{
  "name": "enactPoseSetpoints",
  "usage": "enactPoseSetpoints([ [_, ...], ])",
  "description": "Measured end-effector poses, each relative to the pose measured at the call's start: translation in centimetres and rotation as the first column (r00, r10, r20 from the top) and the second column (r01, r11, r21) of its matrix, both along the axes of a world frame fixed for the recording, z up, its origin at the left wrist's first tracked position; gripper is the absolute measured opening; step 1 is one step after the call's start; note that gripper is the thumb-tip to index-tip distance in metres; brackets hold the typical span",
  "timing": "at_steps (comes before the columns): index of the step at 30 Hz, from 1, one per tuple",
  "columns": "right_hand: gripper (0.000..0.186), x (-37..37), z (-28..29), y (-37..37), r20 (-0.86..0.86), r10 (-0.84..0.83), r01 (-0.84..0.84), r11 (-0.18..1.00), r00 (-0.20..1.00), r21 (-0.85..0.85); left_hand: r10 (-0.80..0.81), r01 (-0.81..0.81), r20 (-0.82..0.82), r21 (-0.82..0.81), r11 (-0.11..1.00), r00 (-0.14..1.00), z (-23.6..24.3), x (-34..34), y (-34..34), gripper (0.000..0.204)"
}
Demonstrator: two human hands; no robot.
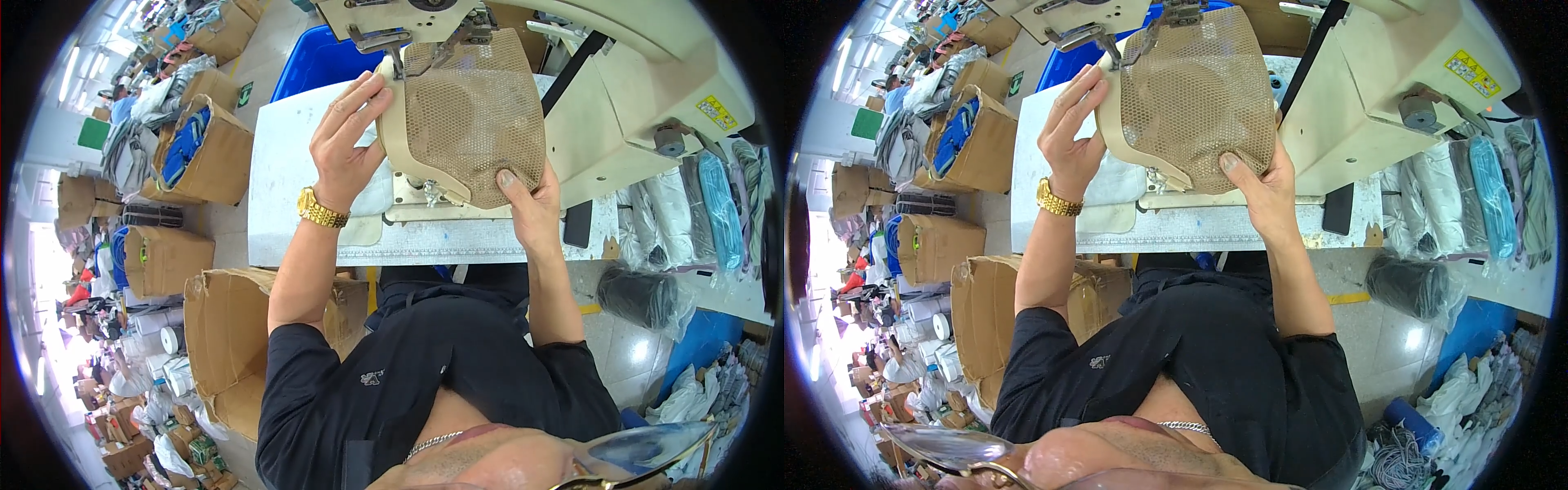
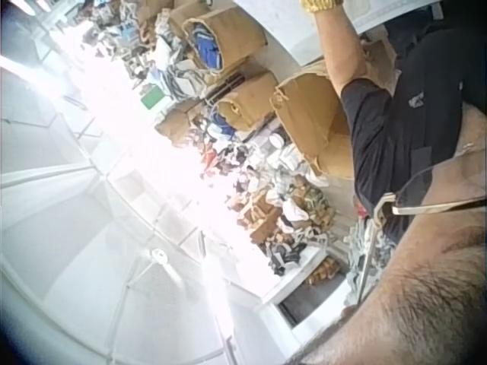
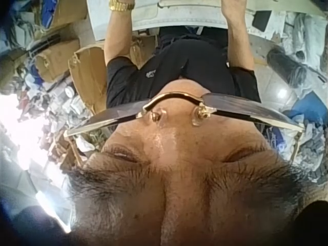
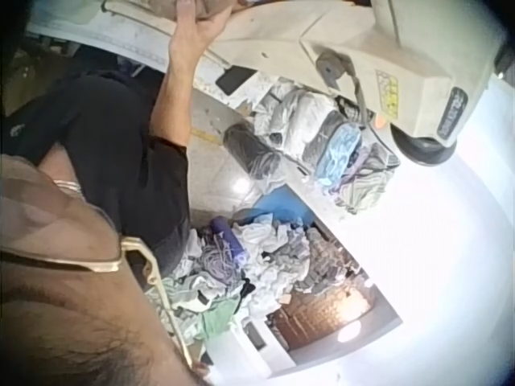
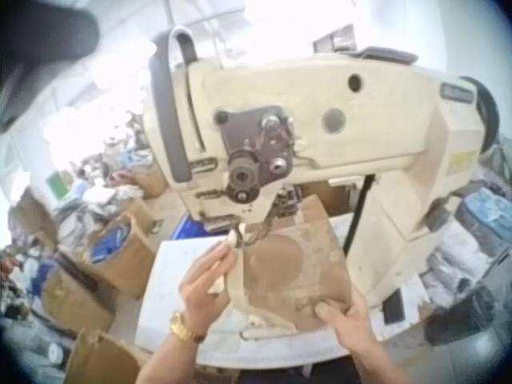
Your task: Sewing together mesh and fabric components using an industrial sewing machine.
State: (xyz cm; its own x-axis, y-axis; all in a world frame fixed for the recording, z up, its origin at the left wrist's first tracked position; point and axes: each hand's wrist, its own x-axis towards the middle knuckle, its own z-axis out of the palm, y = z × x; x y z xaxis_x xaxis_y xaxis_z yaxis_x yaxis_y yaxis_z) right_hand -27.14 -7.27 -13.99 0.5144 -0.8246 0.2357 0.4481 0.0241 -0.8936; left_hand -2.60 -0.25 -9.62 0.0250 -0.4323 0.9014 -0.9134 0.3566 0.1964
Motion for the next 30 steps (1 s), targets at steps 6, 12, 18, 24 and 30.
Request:
enactPoseSetpoints([
  [6,0.048,0.8,0.8,-0.1,-0.012,-0.024,0.024,1.000,1.000,-0.019,-0.009,0.009,0.007,-0.004,1.000,1.000,0.1,0.1,-0.1,0.039],
  [12,0.048,1.0,1.1,-0.6,-0.007,-0.021,0.021,0.999,1.000,-0.042,-0.004,0.004,-0.007,0.001,1.000,1.000,0.1,0.1,-0.2,0.040],
  [18,0.047,1.6,1.9,-0.3,0.025,-0.004,0.005,1.000,1.000,-0.031,-0.006,0.006,0.000,-0.007,1.000,1.000,0.0,0.1,-0.2,0.044],
  [24,0.050,1.7,2.2,-0.6,-0.010,-0.017,0.017,0.999,1.000,-0.047,-0.004,0.003,-0.018,-0.027,1.000,1.000,0.1,-0.1,-0.4,0.042],
  [30,0.054,1.2,5.5,-1.7,-0.097,-0.624,0.354,0.557,0.776,-0.751,0.058,-0.051,0.068,-0.100,0.994,0.996,-0.3,-1.2,0.3,0.035],
])
